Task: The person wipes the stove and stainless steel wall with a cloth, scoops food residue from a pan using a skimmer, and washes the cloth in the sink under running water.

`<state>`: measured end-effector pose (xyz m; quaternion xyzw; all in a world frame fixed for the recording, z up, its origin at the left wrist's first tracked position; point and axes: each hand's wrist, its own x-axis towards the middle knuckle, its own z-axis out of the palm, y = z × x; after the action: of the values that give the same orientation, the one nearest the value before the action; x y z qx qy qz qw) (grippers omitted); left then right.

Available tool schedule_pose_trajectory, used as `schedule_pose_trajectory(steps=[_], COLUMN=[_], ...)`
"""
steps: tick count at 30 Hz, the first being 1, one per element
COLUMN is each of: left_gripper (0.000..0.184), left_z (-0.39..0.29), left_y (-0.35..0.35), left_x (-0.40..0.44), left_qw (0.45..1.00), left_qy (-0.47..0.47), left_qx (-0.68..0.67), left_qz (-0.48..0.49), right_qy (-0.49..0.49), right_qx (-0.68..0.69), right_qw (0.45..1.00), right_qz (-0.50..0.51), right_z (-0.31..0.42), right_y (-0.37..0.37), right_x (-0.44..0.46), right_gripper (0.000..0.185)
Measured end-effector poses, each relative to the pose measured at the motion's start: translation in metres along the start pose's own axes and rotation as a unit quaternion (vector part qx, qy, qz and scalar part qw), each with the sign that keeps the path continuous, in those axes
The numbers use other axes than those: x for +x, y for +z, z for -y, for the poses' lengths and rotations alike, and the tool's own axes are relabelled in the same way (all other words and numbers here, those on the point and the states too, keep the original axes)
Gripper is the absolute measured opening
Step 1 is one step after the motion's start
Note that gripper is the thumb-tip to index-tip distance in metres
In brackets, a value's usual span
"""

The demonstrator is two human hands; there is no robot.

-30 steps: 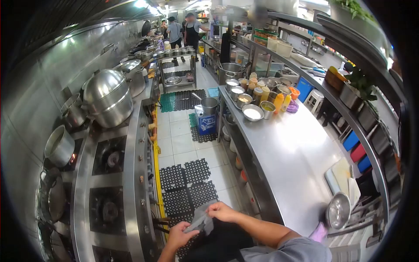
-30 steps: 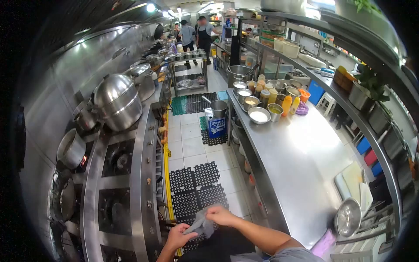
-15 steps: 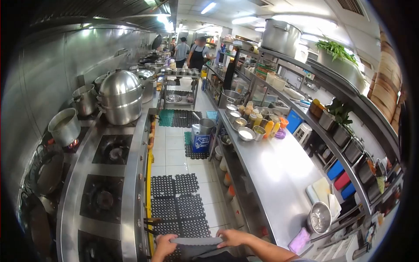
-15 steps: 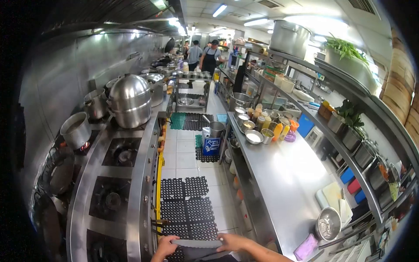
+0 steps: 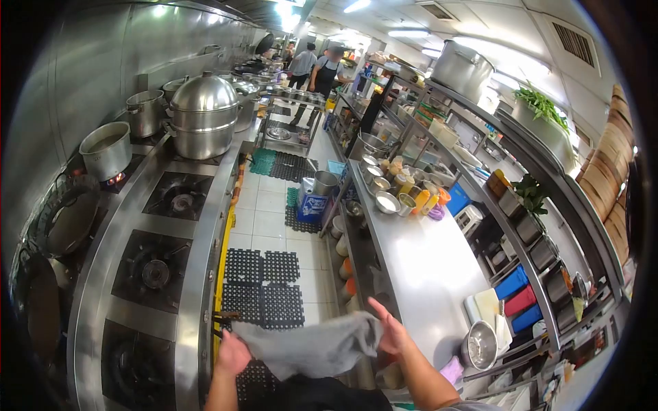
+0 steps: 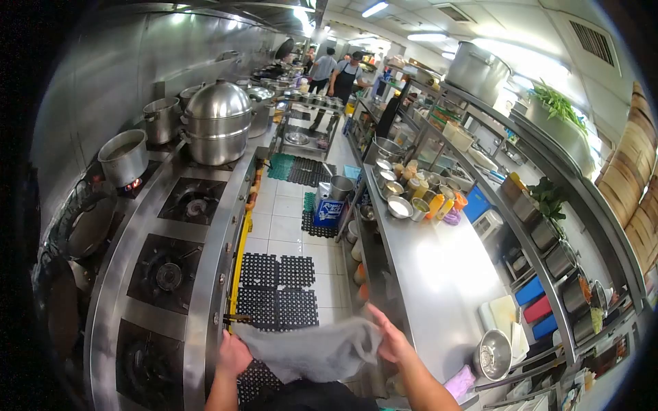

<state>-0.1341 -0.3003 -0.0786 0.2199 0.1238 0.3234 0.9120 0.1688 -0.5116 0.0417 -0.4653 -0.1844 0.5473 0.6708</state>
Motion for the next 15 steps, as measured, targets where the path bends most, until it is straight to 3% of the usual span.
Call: schedule_pose_trajectory(steps=[1, 3, 4, 5, 6, 7, 8, 11, 13, 15], left_gripper=[0.075, 0.085, 0.061, 0.061, 0.048, 0.034, 0.016, 0.023, 0.019, 0.016], left_z=[0.010, 0.036, 0.038, 0.041, 0.045, 0.050, 0.055, 0.050, 0.036, 0.037], left_y=[-0.012, -0.043, -0.031, -0.036, -0.047, -0.062, -0.073, -0.076, -0.061, -0.067], left_x=[-0.006, -0.007, -0.016, -0.019, -0.028, -0.038, -0.040, -0.057, -0.062, -0.068], left_qw=[1.000, 0.982, 0.977, 0.977, 0.983, 0.950, 0.959, 0.979, 0.980, 0.976], left_qy=[0.002, -0.137, -0.165, -0.164, -0.167, -0.167, -0.134, -0.072, -0.077, -0.080], left_qx=[0.002, -0.114, -0.134, -0.135, 0.055, 0.243, 0.231, 0.137, 0.077, 0.018], left_qz=[0.001, 0.058, 0.003, 0.003, -0.049, -0.101, -0.090, -0.134, -0.169, -0.203], right_qy=[0.047, 0.143, 0.189, 0.188, 0.191, 0.186, 0.181, 0.136, 0.191, 0.126], right_qx=[-0.067, -0.263, -0.388, -0.472, -0.472, -0.447, -0.421, -0.433, -0.454, -0.365], right_qw=[0.996, 0.953, 0.902, 0.861, 0.860, 0.874, 0.887, 0.891, 0.870, 0.921], right_qz=[-0.024, -0.041, -0.028, 0.025, 0.027, 0.042, 0.058, 0.034, -0.002, -0.048], right_z=[-0.006, -0.030, -0.047, -0.070, -0.078, -0.086, -0.093, -0.099, -0.092, -0.092], right_y=[0.007, 0.009, 0.004, -0.006, -0.009, -0.010, -0.014, -0.032, -0.042, -0.045], right_x=[0.003, 0.011, 0.016, 0.021, 0.022, 0.021, 0.020, 0.024, 0.026, 0.030], right_gripper=[0.042, 0.040, 0.037, 0.031, 0.031, 0.028, 0.027, 0.028, 0.026, 0.028])
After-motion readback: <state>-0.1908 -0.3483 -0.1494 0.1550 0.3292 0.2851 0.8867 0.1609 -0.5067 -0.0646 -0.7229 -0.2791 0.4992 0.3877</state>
